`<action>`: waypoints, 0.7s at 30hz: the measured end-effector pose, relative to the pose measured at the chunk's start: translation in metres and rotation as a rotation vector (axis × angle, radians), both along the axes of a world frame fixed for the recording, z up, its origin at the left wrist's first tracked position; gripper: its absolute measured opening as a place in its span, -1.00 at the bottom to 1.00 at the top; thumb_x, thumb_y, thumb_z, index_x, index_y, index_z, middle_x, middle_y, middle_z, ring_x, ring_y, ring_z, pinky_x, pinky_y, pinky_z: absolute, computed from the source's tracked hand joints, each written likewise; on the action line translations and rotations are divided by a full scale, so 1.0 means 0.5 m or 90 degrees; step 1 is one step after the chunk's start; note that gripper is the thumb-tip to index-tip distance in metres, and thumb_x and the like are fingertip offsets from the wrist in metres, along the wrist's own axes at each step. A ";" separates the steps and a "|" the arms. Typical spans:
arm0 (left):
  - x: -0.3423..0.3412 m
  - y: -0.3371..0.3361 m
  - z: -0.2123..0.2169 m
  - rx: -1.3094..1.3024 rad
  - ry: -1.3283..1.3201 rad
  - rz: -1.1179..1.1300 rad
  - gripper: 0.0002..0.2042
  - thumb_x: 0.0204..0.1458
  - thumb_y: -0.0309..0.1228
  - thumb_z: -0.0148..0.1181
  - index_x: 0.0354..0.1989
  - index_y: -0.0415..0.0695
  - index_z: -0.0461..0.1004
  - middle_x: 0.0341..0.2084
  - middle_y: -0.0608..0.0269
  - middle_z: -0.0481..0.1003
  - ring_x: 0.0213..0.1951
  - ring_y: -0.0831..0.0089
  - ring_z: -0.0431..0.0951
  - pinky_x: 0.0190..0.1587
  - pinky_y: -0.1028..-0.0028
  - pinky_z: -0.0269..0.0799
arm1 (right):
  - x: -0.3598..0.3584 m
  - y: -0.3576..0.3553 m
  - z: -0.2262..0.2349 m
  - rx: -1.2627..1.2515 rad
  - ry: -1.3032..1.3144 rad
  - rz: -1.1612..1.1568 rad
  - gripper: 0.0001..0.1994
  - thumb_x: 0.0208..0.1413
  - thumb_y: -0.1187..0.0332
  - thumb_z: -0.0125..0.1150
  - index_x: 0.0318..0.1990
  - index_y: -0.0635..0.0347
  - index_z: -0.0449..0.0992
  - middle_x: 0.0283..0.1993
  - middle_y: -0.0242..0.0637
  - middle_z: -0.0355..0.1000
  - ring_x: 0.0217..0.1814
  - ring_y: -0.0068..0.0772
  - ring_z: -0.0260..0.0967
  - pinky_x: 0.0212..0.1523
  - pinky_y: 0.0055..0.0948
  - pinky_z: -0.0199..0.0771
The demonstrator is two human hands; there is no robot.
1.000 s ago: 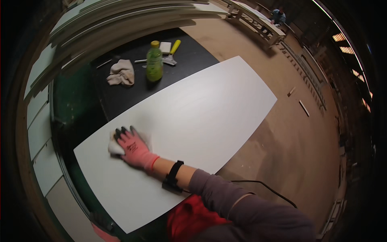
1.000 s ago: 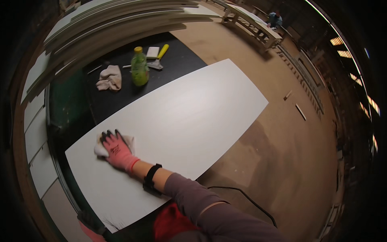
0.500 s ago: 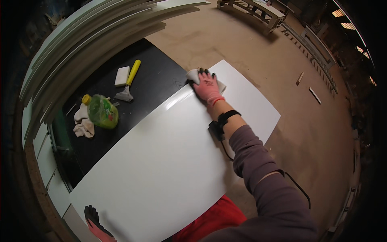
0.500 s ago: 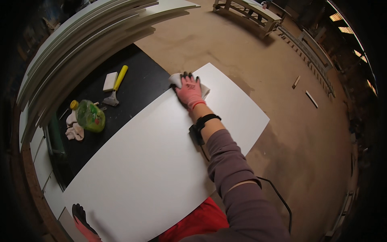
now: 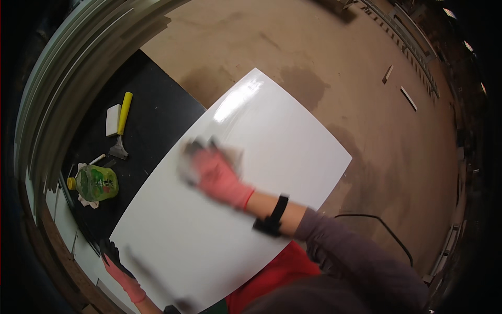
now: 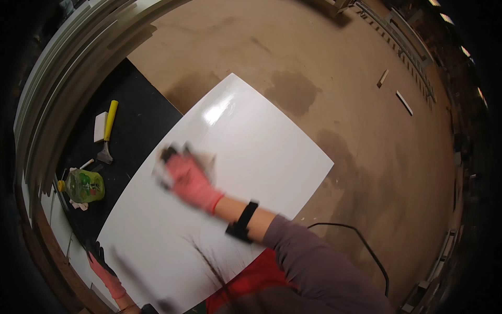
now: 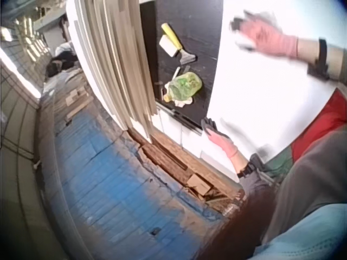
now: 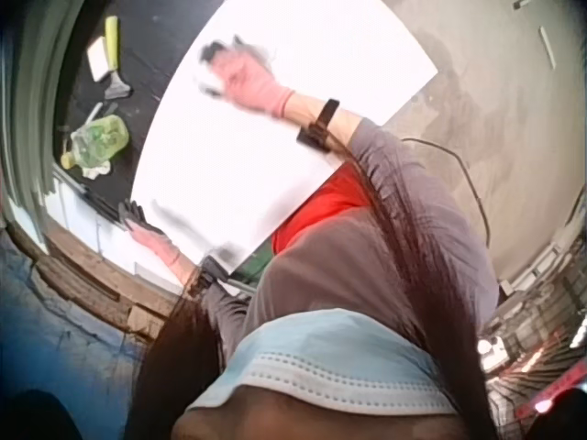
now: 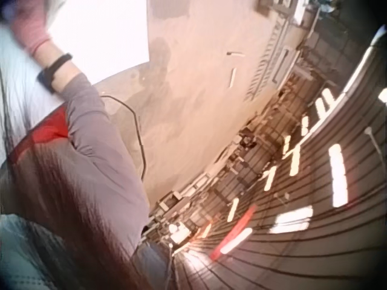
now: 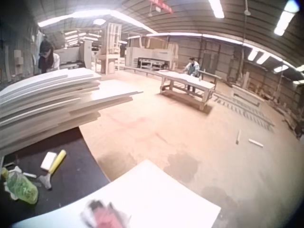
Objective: Cleaning white furniture panels using a cleaning solution and a cloth.
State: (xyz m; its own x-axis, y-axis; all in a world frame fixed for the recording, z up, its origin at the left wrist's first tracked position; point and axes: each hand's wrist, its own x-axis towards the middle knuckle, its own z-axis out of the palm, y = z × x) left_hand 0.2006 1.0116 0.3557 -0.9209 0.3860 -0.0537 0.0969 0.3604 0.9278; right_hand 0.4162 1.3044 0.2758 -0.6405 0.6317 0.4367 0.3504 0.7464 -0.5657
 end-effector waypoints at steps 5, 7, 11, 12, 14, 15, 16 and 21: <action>-0.082 0.089 -0.089 -0.136 0.161 0.010 -0.53 0.17 -0.24 -0.12 0.20 -0.23 0.13 0.22 0.12 0.05 0.21 0.33 0.11 0.26 0.34 -0.03 | -0.007 -0.388 -0.033 -0.170 -0.183 0.534 -0.40 0.02 0.10 0.03 0.16 0.29 0.13 0.28 -0.16 0.04 0.37 -0.25 -0.13 0.37 -0.11 -0.30; -0.076 0.171 -0.091 0.052 0.032 0.116 -0.48 0.13 -0.31 -0.01 0.24 -0.19 0.05 0.26 0.18 -0.02 0.23 0.35 0.07 0.26 0.37 -0.06 | -0.003 -0.335 -0.050 -0.163 -0.113 0.416 -0.40 -0.02 0.10 0.05 0.14 0.25 0.17 0.23 -0.14 0.09 0.35 -0.24 -0.07 0.35 -0.09 -0.24; -0.240 0.136 -0.186 0.068 0.104 0.023 -0.41 0.06 -0.46 0.08 0.26 -0.18 -0.02 0.23 0.24 0.08 0.19 0.43 0.15 0.24 0.43 0.01 | 0.062 -0.033 -0.019 -0.121 -0.091 0.039 -0.47 0.00 0.04 0.07 0.00 0.28 0.29 0.00 -0.14 0.29 0.13 -0.21 0.18 0.32 -0.13 -0.17; -0.202 0.180 -0.180 0.102 0.109 0.025 -0.39 0.02 -0.52 0.13 0.25 -0.17 0.01 0.18 0.26 0.15 0.15 0.44 0.20 0.20 0.45 0.07 | 0.117 0.036 -0.008 -0.070 -0.168 -0.114 -0.47 0.01 0.04 0.04 0.04 0.25 0.30 0.03 -0.14 0.28 0.18 -0.20 0.13 0.33 -0.11 -0.24; -0.261 0.170 -0.196 0.123 0.125 0.014 -0.40 0.00 -0.53 0.14 0.23 -0.18 0.03 0.17 0.26 0.17 0.13 0.44 0.22 0.19 0.45 0.10 | 0.203 0.107 -0.014 0.007 -0.346 -0.283 -0.43 0.06 0.02 -0.04 0.12 0.28 0.24 0.18 -0.08 0.18 0.33 -0.17 -0.05 0.34 -0.07 -0.35; -0.281 0.170 -0.207 0.142 0.132 0.006 -0.41 -0.01 -0.55 0.16 0.21 -0.18 0.06 0.15 0.27 0.19 0.11 0.44 0.24 0.17 0.46 0.12 | 0.232 0.107 0.002 -0.033 -0.327 -0.329 -0.46 0.07 0.08 -0.03 0.07 0.35 0.26 0.14 -0.07 0.22 0.28 -0.19 0.02 0.33 -0.09 -0.32; -0.250 0.200 -0.198 0.146 0.123 -0.007 -0.41 -0.01 -0.55 0.16 0.21 -0.18 0.06 0.15 0.27 0.19 0.11 0.44 0.24 0.17 0.46 0.12 | 0.240 0.083 -0.003 0.009 -0.343 -0.353 -0.48 0.09 0.06 -0.07 0.05 0.34 0.28 0.11 -0.08 0.24 0.27 -0.19 0.03 0.33 -0.07 -0.31; -0.216 0.245 -0.160 0.174 0.084 -0.026 -0.50 -0.04 -0.55 0.19 0.10 -0.20 0.19 0.08 0.23 0.24 0.02 0.43 0.32 0.07 0.45 0.28 | 0.070 -0.249 -0.025 -0.163 0.063 0.058 -0.55 -0.03 0.13 0.11 -0.03 0.22 0.31 0.05 -0.11 0.27 0.23 -0.18 0.10 0.33 0.03 -0.22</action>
